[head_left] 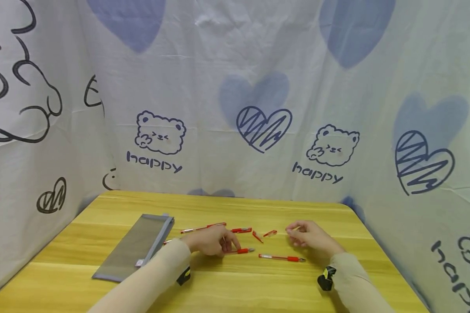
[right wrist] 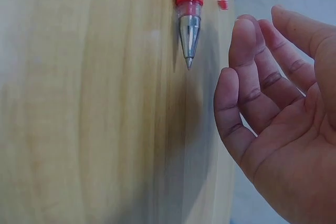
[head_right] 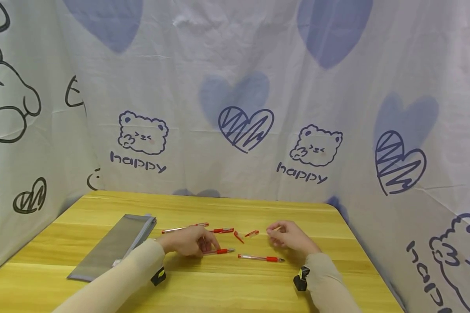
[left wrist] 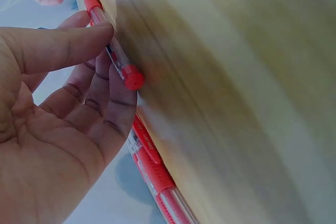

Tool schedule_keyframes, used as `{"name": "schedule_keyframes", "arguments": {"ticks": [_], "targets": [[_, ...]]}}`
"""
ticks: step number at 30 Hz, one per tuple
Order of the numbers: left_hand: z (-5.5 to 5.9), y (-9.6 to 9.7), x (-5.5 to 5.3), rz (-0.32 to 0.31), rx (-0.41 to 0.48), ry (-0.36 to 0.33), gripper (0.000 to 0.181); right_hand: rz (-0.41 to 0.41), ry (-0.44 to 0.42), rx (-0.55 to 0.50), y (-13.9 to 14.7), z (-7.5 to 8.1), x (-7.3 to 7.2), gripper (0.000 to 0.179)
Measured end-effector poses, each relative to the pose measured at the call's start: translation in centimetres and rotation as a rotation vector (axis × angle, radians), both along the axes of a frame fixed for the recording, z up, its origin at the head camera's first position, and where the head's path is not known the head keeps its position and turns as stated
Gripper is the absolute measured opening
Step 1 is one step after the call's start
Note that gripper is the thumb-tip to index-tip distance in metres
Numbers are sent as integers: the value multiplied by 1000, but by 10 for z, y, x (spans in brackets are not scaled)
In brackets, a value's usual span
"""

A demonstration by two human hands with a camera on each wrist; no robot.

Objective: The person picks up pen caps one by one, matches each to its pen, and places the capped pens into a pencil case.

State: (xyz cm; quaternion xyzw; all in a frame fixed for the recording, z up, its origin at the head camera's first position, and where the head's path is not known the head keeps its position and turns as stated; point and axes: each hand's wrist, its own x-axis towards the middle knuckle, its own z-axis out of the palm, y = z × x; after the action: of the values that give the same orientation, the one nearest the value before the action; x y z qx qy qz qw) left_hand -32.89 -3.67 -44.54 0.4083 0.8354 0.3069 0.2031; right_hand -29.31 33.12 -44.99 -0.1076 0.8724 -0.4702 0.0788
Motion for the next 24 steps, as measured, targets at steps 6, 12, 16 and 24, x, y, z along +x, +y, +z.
{"name": "schedule_keyframes", "arguments": {"ticks": [6,12,16,24], "targets": [[-3,-3,8,14,17,-28,44,16,8,56,-7,-6,-8,30],[-4,-5,14,21,18,-7,45,24,16,92,-14,-8,-14,26],[-1,-7,17,5,23,-1,45,47,16,87,-18,-7,-17,25],[3,-12,22,-2,24,-23,46,75,-11,63,-22,-7,-24,26]]}}
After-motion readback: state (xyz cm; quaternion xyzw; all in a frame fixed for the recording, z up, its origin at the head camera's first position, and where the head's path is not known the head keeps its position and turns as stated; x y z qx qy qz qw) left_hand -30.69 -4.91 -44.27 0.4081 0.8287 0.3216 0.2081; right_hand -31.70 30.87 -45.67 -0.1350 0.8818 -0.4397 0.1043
